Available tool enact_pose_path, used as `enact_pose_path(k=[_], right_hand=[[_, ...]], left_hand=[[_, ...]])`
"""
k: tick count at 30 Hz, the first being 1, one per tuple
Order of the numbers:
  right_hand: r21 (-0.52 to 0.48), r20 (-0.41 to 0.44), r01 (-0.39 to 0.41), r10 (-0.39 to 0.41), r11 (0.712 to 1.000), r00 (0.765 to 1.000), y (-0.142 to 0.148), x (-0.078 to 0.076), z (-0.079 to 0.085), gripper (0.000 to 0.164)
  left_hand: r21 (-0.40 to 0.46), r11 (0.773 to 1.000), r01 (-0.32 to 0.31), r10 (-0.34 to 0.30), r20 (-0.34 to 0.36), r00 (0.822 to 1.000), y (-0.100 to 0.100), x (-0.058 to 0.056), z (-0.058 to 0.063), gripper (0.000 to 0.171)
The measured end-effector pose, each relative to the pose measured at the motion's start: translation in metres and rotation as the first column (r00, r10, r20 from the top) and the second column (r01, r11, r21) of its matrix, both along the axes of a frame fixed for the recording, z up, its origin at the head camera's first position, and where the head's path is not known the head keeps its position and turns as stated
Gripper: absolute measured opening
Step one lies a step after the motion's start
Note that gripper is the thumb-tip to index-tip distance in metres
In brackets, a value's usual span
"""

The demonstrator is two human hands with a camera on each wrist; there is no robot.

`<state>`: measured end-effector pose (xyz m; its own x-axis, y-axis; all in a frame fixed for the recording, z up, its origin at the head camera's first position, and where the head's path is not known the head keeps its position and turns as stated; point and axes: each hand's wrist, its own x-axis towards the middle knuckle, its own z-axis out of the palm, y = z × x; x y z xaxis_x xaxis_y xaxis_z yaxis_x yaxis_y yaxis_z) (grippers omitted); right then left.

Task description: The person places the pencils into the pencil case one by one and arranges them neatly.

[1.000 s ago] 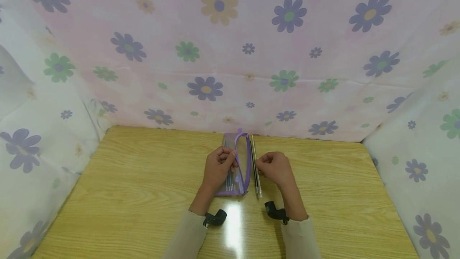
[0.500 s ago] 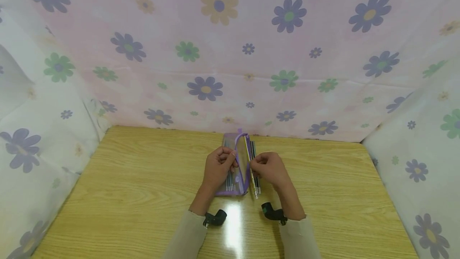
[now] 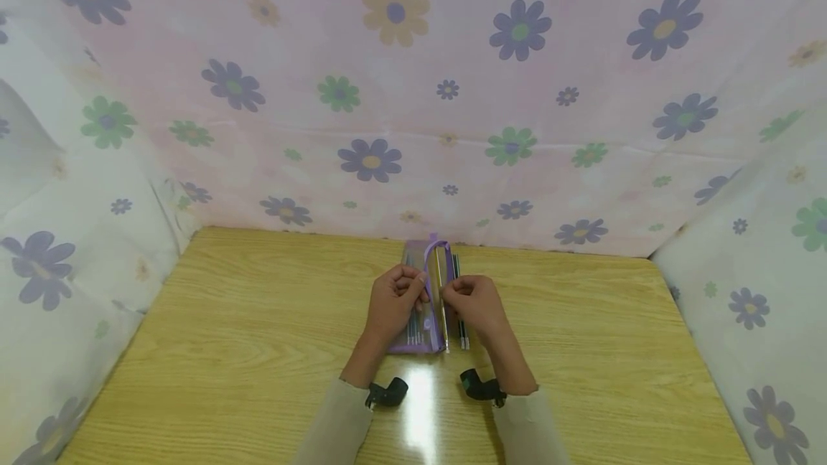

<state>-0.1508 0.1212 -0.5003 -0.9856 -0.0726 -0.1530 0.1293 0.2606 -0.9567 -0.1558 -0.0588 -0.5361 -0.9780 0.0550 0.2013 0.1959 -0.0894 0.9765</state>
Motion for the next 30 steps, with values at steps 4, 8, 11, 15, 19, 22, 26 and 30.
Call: enact_pose_path(k=[4, 8, 11, 15, 19, 22, 26, 30], right_hand=[[-0.023, 0.009, 0.014, -0.014, 1.0, 1.0, -0.0023, 0.0003, -0.0013, 0.011], [-0.018, 0.007, 0.014, -0.014, 1.0, 1.0, -0.004, 0.0002, -0.0043, 0.012], [-0.015, 0.003, 0.019, -0.019, 1.0, 1.0, -0.0046, -0.0003, -0.0066, 0.012], [-0.04, 0.0, 0.031, -0.031, 0.999, 1.0, -0.0044, -0.0006, -0.0081, 0.012], [-0.09, 0.008, 0.038, -0.037, 0.995, 0.999, -0.004, -0.0005, -0.0079, 0.012], [-0.13, 0.013, 0.046, -0.045, 0.99, 0.999, -0.004, -0.0002, -0.007, 0.013], [-0.16, 0.019, 0.064, -0.062, 0.985, 0.998, -0.0048, -0.0005, -0.0067, 0.014], [-0.152, 0.023, 0.075, -0.072, 0.986, 0.997, -0.0064, -0.0016, -0.0085, 0.013]], left_hand=[[-0.004, 1.0, 0.003, -0.003, 0.004, 1.0, 0.0001, 0.0001, -0.0008, 0.018], [-0.008, 1.0, 0.015, -0.015, 0.006, 1.0, 0.0004, 0.0001, -0.002, 0.018], [-0.007, 1.0, 0.021, -0.021, 0.003, 1.0, 0.0005, 0.0, -0.0028, 0.018], [-0.004, 1.0, 0.021, -0.021, -0.003, 1.0, 0.0006, -0.0007, -0.0043, 0.018], [-0.006, 1.0, 0.026, -0.026, -0.004, 1.0, 0.0004, -0.0008, -0.0056, 0.018], [-0.008, 0.999, 0.033, -0.033, -0.007, 0.999, 0.0001, -0.0004, -0.0058, 0.018], [-0.006, 0.999, 0.036, -0.036, -0.011, 0.999, 0.0002, -0.0001, -0.0052, 0.019], [-0.004, 1.0, 0.03, -0.03, -0.007, 1.0, 0.0003, -0.001, -0.0051, 0.018]])
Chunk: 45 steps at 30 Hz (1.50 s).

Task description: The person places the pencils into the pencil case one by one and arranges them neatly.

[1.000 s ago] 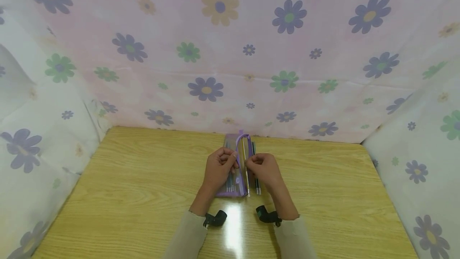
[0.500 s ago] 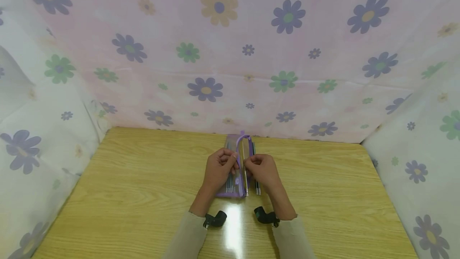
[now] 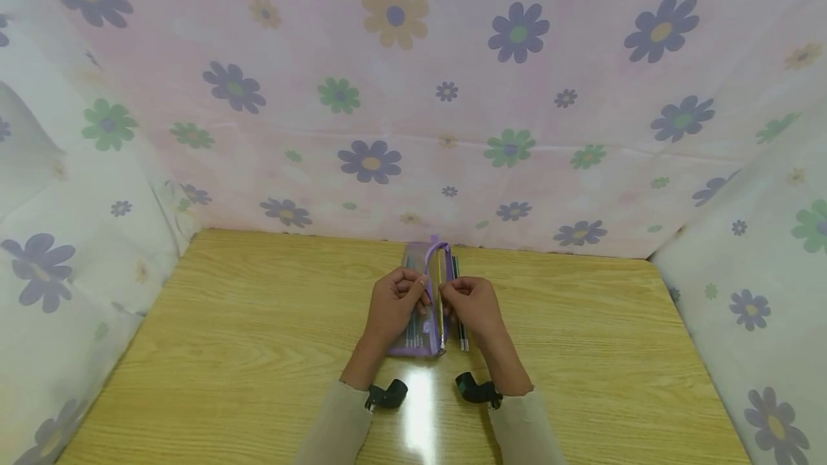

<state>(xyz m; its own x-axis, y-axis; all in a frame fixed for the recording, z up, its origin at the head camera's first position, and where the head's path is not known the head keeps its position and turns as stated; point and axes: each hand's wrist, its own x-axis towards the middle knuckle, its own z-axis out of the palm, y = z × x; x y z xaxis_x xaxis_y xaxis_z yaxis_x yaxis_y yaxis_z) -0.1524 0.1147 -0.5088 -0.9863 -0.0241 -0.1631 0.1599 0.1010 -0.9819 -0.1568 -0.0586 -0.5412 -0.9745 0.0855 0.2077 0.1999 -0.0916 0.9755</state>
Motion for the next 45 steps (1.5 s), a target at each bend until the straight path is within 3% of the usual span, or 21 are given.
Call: enact_pose_path(k=[21, 33, 38, 45], right_hand=[[0.138, 0.0, 0.007, -0.007, 0.99, 1.0, -0.006, -0.001, -0.001, 0.013], [0.169, -0.061, 0.015, -0.005, 0.986, 0.998, -0.003, 0.0, 0.0, 0.013], [0.259, -0.093, 0.036, -0.012, 0.965, 0.996, 0.003, -0.003, -0.002, 0.014], [0.409, -0.143, 0.062, -0.003, 0.91, 0.99, 0.017, -0.006, -0.003, 0.013]], left_hand=[[0.017, 1.0, 0.013, -0.013, 0.014, 1.0, 0.001, 0.0, 0.004, 0.016], [0.027, 1.0, 0.004, -0.004, 0.025, 1.0, 0.001, 0.0, 0.005, 0.017], [0.03, 1.0, -0.004, 0.003, 0.032, 0.999, 0.001, 0.001, 0.006, 0.014], [0.021, 1.0, -0.017, 0.017, 0.033, 0.999, 0.001, 0.002, 0.007, 0.016]])
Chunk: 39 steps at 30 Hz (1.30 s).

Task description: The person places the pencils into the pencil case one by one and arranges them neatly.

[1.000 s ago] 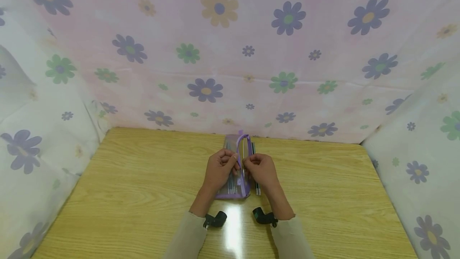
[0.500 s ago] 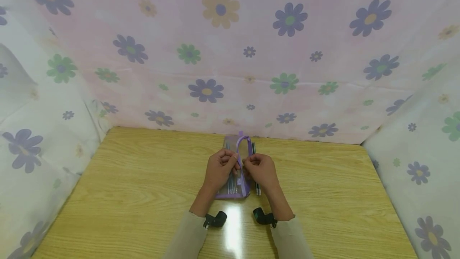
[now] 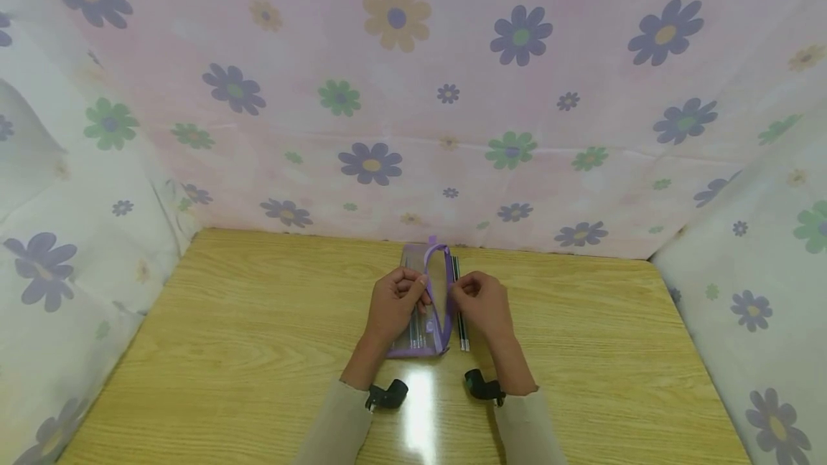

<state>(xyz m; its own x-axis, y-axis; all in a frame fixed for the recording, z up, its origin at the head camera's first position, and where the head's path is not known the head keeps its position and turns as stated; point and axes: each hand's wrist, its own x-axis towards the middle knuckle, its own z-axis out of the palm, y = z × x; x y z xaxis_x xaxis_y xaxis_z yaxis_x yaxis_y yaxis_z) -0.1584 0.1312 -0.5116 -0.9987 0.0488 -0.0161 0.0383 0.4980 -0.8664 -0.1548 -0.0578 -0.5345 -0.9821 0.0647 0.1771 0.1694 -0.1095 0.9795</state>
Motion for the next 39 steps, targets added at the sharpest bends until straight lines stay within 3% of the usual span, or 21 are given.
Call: enact_pose_path(k=[7, 15, 28, 39], right_hand=[[0.167, -0.007, 0.017, -0.016, 0.986, 1.0, 0.012, 0.0, -0.003, 0.012], [0.268, 0.049, 0.028, -0.043, 0.963, 0.998, 0.016, 0.001, -0.006, 0.017], [0.353, 0.077, 0.053, -0.085, 0.934, 0.993, 0.007, 0.003, -0.005, 0.019], [0.368, 0.091, 0.073, -0.114, 0.927, 0.989, 0.003, 0.005, -0.003, 0.035]], left_hand=[[0.005, 1.0, -0.009, 0.009, 0.0, 1.0, 0.0, 0.001, 0.002, 0.015], [0.018, 1.0, -0.009, 0.009, -0.01, 1.0, 0.0, 0.001, 0.001, 0.014], [0.048, 0.999, -0.014, 0.015, -0.018, 1.0, 0.0, 0.0, 0.0, 0.015], [0.047, 0.999, -0.018, 0.019, -0.017, 1.0, -0.001, -0.002, -0.002, 0.015]])
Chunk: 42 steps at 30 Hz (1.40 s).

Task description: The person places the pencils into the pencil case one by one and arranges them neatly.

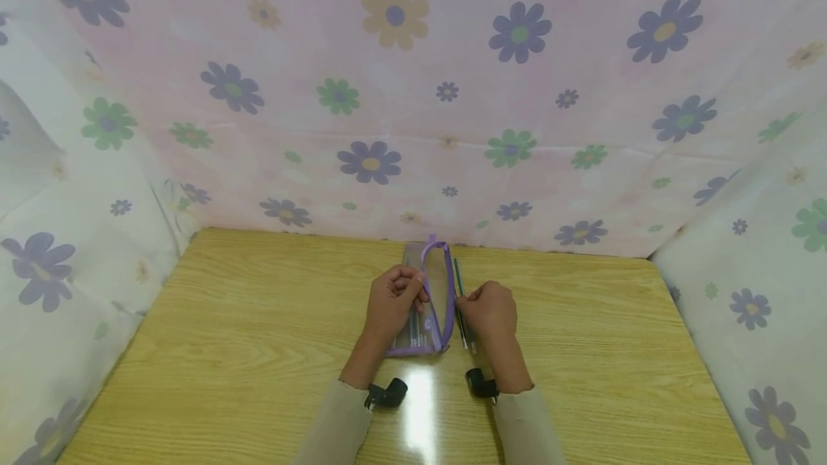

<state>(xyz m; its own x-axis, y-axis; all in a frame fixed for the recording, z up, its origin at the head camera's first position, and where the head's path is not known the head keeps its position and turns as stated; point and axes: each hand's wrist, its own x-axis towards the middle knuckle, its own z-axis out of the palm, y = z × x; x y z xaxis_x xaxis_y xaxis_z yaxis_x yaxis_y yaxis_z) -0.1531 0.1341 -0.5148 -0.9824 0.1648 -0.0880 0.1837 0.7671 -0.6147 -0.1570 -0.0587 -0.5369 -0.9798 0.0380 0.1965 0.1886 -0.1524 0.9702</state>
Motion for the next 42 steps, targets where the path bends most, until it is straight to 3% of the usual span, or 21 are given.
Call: enact_pose_path(k=[24, 35, 42], right_hand=[[0.019, -0.009, -0.014, 0.015, 1.0, 1.0, -0.0007, 0.001, 0.001, 0.038], [0.124, 0.052, 0.016, -0.023, 0.992, 0.998, -0.0057, 0.0037, 0.0099, 0.053], [0.092, 0.082, 0.008, -0.015, 0.996, 0.996, -0.0021, 0.0037, 0.0079, 0.049]], left_hand=[[-0.011, 1.0, 0.009, -0.009, 0.017, 1.0, -0.0001, 0.0007, 0.002, 0.017], [0.01, 1.0, -0.012, 0.011, 0.031, 0.999, -0.0002, 0.0011, 0.0032, 0.017], [0.006, 1.0, -0.014, 0.014, 0.045, 0.999, -0.0003, 0.0008, 0.0018, 0.018]])
